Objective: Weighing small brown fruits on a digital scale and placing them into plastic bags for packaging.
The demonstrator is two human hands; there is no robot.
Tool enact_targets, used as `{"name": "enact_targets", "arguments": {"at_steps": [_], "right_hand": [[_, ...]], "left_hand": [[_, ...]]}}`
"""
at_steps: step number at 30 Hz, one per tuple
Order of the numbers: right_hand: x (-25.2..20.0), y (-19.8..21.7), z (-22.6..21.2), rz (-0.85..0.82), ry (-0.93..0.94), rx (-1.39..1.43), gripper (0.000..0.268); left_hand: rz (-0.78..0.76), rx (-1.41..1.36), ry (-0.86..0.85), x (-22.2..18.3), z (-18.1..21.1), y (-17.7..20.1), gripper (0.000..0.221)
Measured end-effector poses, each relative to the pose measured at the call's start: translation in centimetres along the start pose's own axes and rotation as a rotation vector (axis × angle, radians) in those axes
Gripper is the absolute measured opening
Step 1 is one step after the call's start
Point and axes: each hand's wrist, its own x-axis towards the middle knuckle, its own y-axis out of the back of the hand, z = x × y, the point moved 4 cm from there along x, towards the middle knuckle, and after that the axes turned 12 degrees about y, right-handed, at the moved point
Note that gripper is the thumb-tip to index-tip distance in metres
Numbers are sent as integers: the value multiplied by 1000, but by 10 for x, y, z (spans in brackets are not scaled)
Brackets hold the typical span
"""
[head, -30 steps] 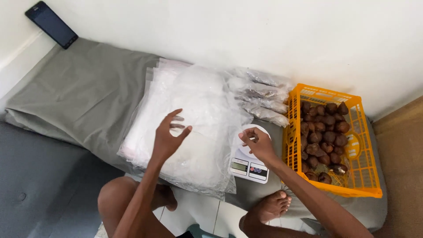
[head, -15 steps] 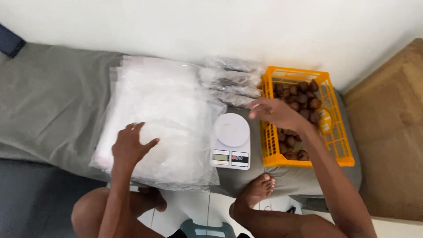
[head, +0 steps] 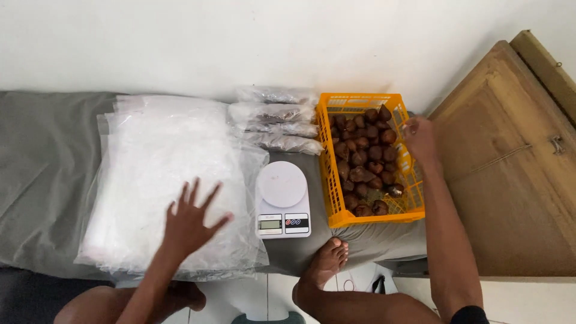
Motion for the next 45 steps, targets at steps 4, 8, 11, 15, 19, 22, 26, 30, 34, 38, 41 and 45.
{"name": "enact_targets", "arguments": {"at_steps": [4, 8, 11, 15, 19, 22, 26, 30, 34, 38, 41, 45], "right_hand": [[4, -20, 22, -149, -76, -225, 17], [13, 9, -87, -416, -95, -358, 23], [17, -28, -59, -630, 30, -555, 26], [13, -61, -49, -809, 171, -699, 50], [4, -98, -19, -830, 236, -831, 76], [-3, -101, -21, -835, 242, -908, 79], [0, -98, -28, -774, 247, -876, 68], [-1, -79, -52, -685, 192, -843, 48], [2, -44, -83, -501, 66, -611, 52], [-3, -72, -33, -162, -381, 299, 44], [-6, -40, -119, -75, -537, 693, 43], [-12, 2, -235, -111, -546, 1247, 29]], "left_hand": [[-267, 152, 24, 14, -4, -53, 99], [-324, 184, 94, 23, -26, -63, 93], [-309, 191, 121, 28, -40, -72, 91], [-271, 149, 142, 25, -39, -66, 92], [-289, 195, 169, 30, -35, -60, 89], [-293, 280, 159, 32, -31, -56, 91], [-233, 403, 136, 36, -24, -58, 91], [-144, 528, 118, 38, -15, -50, 87], [-176, 424, 77, 19, 9, 13, 102], [-201, -51, -94, 5, 47, 72, 88], [-176, -336, -164, 3, 71, 96, 72], [-90, -845, -331, 3, 106, 109, 53]]}}
